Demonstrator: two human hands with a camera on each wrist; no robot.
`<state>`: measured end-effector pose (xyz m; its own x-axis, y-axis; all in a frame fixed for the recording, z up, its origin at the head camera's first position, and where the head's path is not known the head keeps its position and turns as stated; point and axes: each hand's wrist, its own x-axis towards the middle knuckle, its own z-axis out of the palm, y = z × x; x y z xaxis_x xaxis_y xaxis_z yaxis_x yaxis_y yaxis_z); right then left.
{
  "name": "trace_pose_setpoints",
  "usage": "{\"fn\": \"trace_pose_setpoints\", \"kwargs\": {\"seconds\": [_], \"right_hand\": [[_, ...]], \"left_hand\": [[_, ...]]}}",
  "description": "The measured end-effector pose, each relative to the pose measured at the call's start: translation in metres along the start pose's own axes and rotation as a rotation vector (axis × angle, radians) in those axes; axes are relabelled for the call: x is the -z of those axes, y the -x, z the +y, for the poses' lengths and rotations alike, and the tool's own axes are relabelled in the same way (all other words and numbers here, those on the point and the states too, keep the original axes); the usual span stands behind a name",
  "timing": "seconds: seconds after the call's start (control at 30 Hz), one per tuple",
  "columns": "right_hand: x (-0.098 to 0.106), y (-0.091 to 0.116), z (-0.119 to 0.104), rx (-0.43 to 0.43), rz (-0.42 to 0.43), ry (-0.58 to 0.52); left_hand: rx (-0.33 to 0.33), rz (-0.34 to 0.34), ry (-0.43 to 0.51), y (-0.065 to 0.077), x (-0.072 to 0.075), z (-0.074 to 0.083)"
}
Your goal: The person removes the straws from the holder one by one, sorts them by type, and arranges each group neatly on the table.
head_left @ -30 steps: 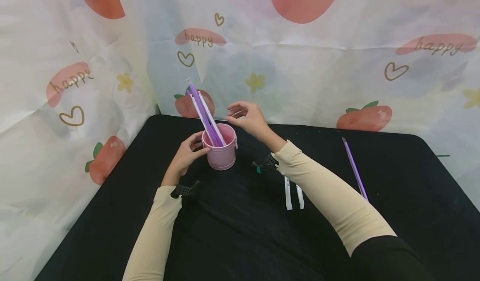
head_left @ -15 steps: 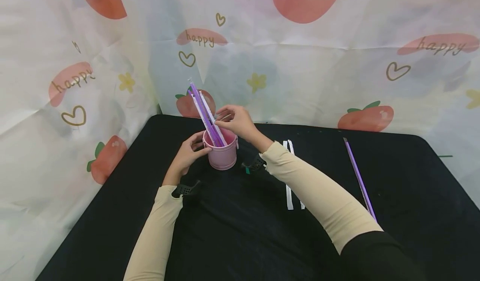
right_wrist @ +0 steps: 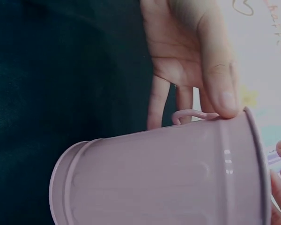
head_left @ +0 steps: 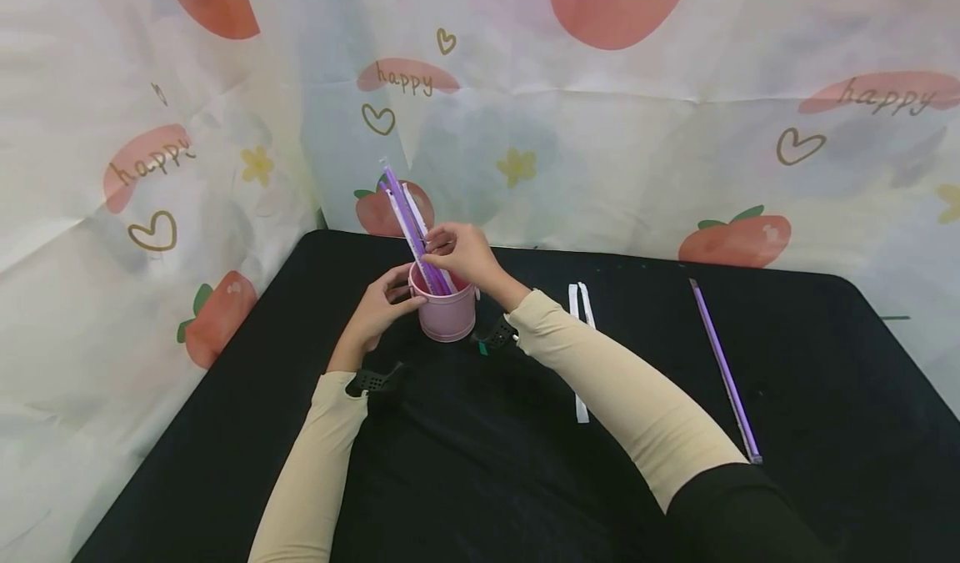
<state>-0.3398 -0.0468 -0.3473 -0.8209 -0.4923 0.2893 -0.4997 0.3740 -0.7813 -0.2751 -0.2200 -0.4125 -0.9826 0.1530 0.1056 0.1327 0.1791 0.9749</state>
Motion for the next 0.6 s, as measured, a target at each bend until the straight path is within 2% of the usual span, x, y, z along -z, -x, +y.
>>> {"fn": "trace_pose_setpoints", "kwargs": {"seconds": [0.4,0.6], "right_hand": [[-0.009,-0.001,0.000,-0.003,-0.026,0.004],[-0.014,-0.001,0.000,0.012,-0.056,0.040]], "left_hand": [[0.011,0.007,-0.016,0.000,0.000,0.001],[0.011,0.001,0.006,0.000,0.000,0.001]]}}
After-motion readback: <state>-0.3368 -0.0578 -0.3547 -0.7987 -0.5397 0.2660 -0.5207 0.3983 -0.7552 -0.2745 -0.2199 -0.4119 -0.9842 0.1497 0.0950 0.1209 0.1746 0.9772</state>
